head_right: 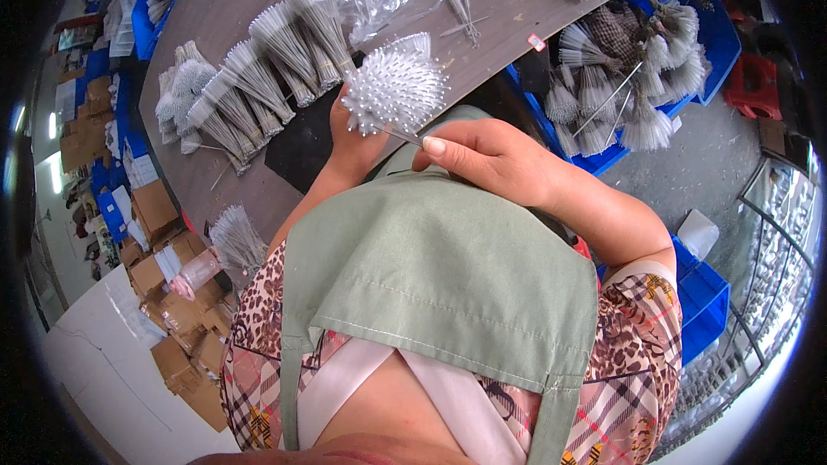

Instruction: The person walks to a work table, picks up brush bristles from a crate, trims the bristles using snips, and adjusts them using tweezers.

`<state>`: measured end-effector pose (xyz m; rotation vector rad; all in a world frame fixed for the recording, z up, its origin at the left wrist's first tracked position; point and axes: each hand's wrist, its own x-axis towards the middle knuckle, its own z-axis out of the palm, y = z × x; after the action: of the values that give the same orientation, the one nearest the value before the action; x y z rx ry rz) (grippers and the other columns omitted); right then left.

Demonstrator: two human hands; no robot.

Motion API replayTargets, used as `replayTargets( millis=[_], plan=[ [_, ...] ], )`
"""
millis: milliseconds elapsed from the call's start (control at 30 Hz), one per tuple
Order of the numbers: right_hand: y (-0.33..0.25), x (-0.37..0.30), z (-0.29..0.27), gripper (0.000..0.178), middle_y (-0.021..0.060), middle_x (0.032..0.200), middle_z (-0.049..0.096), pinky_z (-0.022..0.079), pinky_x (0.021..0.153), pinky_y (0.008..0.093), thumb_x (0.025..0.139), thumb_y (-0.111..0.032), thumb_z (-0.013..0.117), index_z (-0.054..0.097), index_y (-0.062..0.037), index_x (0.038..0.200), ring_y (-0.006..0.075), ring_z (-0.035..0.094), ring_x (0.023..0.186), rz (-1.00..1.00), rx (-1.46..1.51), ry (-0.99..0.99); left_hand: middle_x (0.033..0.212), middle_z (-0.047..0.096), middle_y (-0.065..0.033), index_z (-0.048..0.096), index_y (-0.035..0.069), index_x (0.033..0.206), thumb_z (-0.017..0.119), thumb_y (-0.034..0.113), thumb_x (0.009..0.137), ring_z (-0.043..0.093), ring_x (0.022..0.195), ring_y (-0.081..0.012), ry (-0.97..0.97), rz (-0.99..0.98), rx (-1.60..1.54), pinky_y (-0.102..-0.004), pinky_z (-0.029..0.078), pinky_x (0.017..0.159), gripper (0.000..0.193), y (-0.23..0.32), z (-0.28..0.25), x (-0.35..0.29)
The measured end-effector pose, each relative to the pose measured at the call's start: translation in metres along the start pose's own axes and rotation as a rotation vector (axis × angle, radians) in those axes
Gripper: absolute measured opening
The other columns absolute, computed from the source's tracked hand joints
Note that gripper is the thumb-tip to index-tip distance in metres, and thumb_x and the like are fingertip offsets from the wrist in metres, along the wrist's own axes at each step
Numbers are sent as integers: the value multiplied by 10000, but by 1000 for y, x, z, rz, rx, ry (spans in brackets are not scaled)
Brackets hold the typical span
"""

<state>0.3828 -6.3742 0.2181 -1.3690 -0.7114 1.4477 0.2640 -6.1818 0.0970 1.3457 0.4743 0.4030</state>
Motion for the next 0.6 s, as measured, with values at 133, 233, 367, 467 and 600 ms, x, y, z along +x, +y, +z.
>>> replayTargets(
  millis=[133,233,367,467,600],
  plan=[
    [5,4,3,407,38,805,606,441,712,271,993,-346,457,637,17,1031,98,530,777,-162,-185,98,1032,609,-84,544,55,1138,788,101,686,607,954,-202,-23,312,425,-322,472,866,516,13,4,2],
    [-1,4,3,428,87,892,645,458,793,299,989,-359,458,628,30,1039,134,569,866,-69,-225,63,1018,604,-85,535,59,1141,799,121,678,602,955,-217,37,441,579,-333,471,865,536,13,0,5],
    [2,5,9,432,92,880,642,461,780,301,987,-369,459,629,24,1040,136,573,859,-73,-131,37,1016,597,-87,514,62,1153,807,131,661,594,961,-236,87,393,505,-354,463,861,576,5,3,11],
    [3,5,11,434,101,887,645,466,775,308,988,-373,454,631,20,1041,146,583,857,-72,-169,77,1034,587,-97,499,65,1159,799,122,654,585,963,-260,81,567,708,-368,449,859,590,13,5,12],
    [6,5,14,438,120,899,652,475,765,320,992,-372,443,631,20,1046,177,606,852,-87,-194,130,1053,575,-103,481,73,1176,782,106,641,562,987,-283,126,621,834,-379,426,875,615,17,6,11]
  ],
)
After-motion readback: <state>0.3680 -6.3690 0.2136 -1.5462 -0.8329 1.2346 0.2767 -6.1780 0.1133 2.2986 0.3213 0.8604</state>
